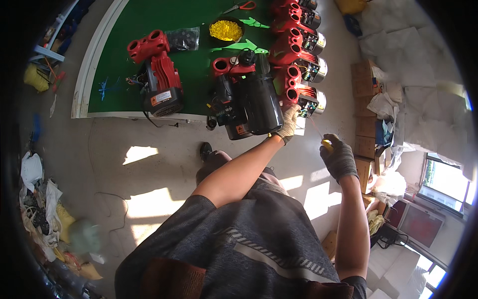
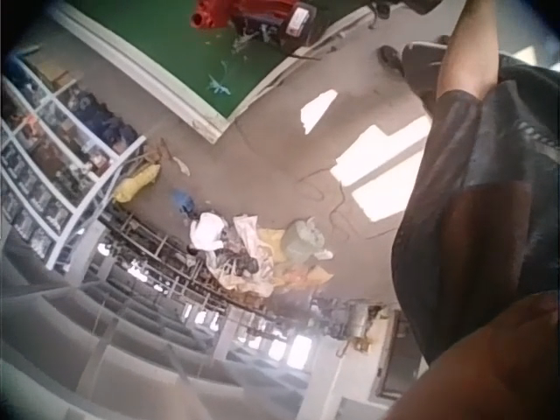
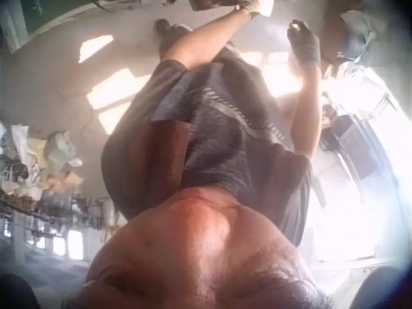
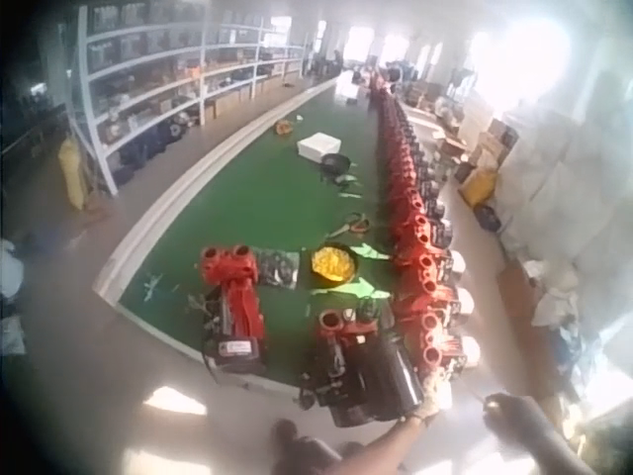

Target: The person works on the wiring inside a water pump motor using a screwdriver, handling a small component and securing connections within the terminal box.

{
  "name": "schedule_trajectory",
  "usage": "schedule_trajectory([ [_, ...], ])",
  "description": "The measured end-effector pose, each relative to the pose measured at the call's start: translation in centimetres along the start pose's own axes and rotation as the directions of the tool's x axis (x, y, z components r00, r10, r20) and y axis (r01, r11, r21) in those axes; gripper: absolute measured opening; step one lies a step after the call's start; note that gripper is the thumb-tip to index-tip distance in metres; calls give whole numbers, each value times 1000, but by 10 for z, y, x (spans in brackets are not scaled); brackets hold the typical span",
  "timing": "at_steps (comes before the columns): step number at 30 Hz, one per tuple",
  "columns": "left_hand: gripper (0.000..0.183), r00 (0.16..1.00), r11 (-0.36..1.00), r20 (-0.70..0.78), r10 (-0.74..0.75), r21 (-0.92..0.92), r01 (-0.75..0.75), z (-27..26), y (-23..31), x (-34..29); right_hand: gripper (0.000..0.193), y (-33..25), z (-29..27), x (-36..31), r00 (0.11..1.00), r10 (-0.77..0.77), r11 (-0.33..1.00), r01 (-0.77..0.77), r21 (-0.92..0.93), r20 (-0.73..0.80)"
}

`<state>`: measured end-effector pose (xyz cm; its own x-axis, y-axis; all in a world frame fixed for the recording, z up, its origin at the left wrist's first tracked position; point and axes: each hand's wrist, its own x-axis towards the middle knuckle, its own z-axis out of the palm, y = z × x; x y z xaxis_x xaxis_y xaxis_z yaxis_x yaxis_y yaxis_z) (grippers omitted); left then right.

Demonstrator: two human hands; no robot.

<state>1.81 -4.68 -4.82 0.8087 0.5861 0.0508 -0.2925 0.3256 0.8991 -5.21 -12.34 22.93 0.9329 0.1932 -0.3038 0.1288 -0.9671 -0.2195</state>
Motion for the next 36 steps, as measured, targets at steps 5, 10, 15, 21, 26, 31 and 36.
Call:
schedule_trajectory([
  [5,8,869,771,41,-493,-443,458,13,13,-1,30,3,-4,6,991,120,990,-123,61,55],
  [10,4,900,832,23,-435,-372,412,6,12,0,31,-7,-9,6,985,152,983,-160,89,86],
  [15,24,919,881,142,-367,-265,393,-6,10,2,32,6,0,8,981,164,957,-183,226,100],
  [21,12,847,828,197,-493,-194,527,2,-5,6,33,-15,-14,-3,908,366,861,-413,298,204],
  [26,11,831,820,182,-526,-149,552,-19,-90,23,36,2,12,1,996,55,984,-65,163,67],
  [31,11,600,447,266,-754,-462,766,0,32,14,36,50,26,-14,995,95,946,-94,310,11],
  [36,11,946,988,311,-94,142,51,-43,28,14,37,72,31,-26,994,94,862,-50,504,-62],
])
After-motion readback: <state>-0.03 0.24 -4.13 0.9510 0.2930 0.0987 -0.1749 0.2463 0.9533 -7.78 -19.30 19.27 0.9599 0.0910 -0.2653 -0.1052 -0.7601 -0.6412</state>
